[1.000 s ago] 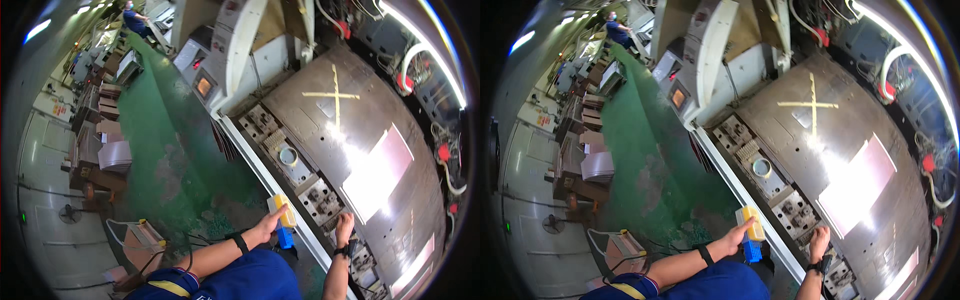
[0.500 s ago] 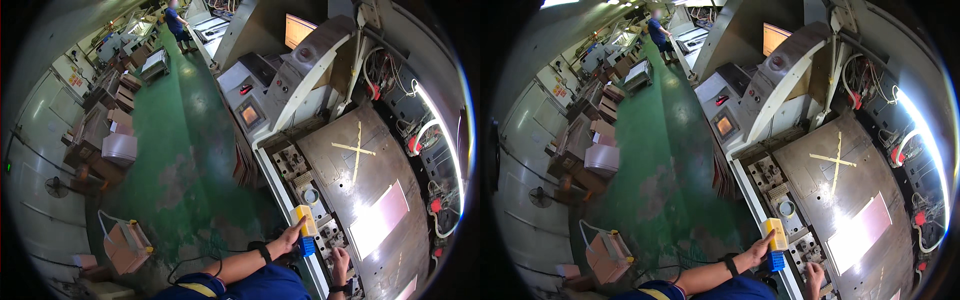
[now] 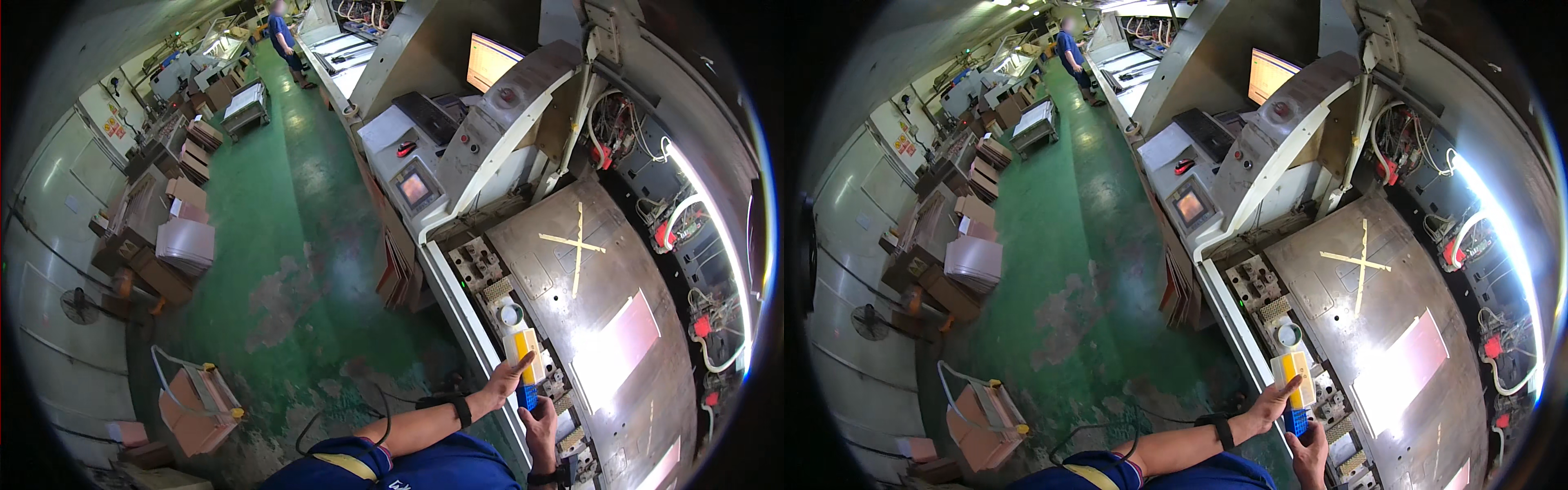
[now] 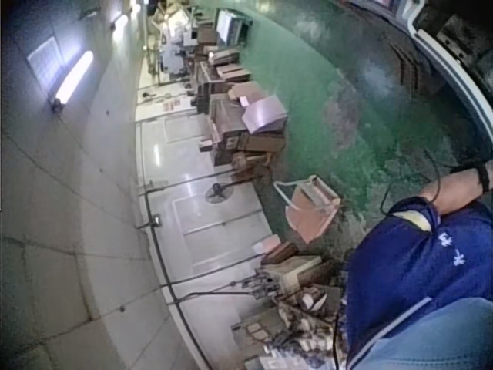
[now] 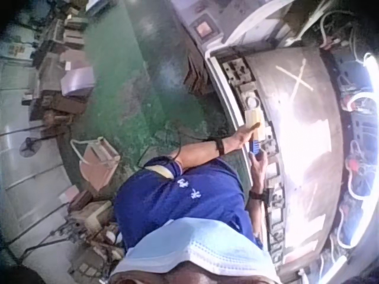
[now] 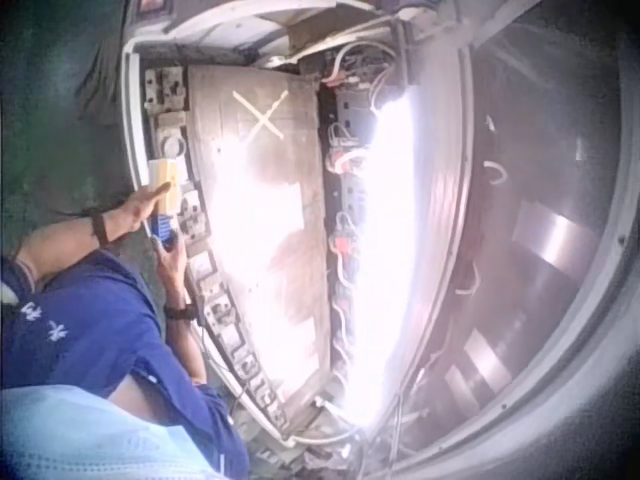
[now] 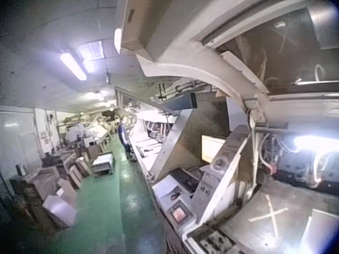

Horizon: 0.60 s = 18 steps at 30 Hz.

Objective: The person loads small components from a container into an industrial machine by hand, then uses a keyboard and computer mouse to monitor the process.

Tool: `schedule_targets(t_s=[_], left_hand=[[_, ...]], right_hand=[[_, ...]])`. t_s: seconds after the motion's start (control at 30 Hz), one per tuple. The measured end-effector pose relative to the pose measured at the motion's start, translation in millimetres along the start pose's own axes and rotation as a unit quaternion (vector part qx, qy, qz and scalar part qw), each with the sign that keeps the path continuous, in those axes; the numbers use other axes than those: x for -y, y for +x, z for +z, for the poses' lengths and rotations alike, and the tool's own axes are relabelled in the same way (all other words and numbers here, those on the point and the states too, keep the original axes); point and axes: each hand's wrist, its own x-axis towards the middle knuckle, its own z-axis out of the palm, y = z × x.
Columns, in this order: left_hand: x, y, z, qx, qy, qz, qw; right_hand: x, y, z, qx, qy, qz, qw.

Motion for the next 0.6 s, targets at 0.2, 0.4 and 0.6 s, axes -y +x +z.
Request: schedule_targets(t_s=[0.2,0.4,0.6], left_hand=[[53,-43,14,0.024,-0.063,0.002,0.998],[124,-111,43,0.089,-0.096,-0.072,0.989],[230,-180,87,0.096,-0.124,-0.088,0.984]], right_hand=[[-26,-62,-13,-0.089,-0.146,-0.064,0.983],[-61,-160,-34,-0.150,-0.149,-0.031,0.977],[-124,-271,-67,-0.257,-0.157,-0.059,0.952]])
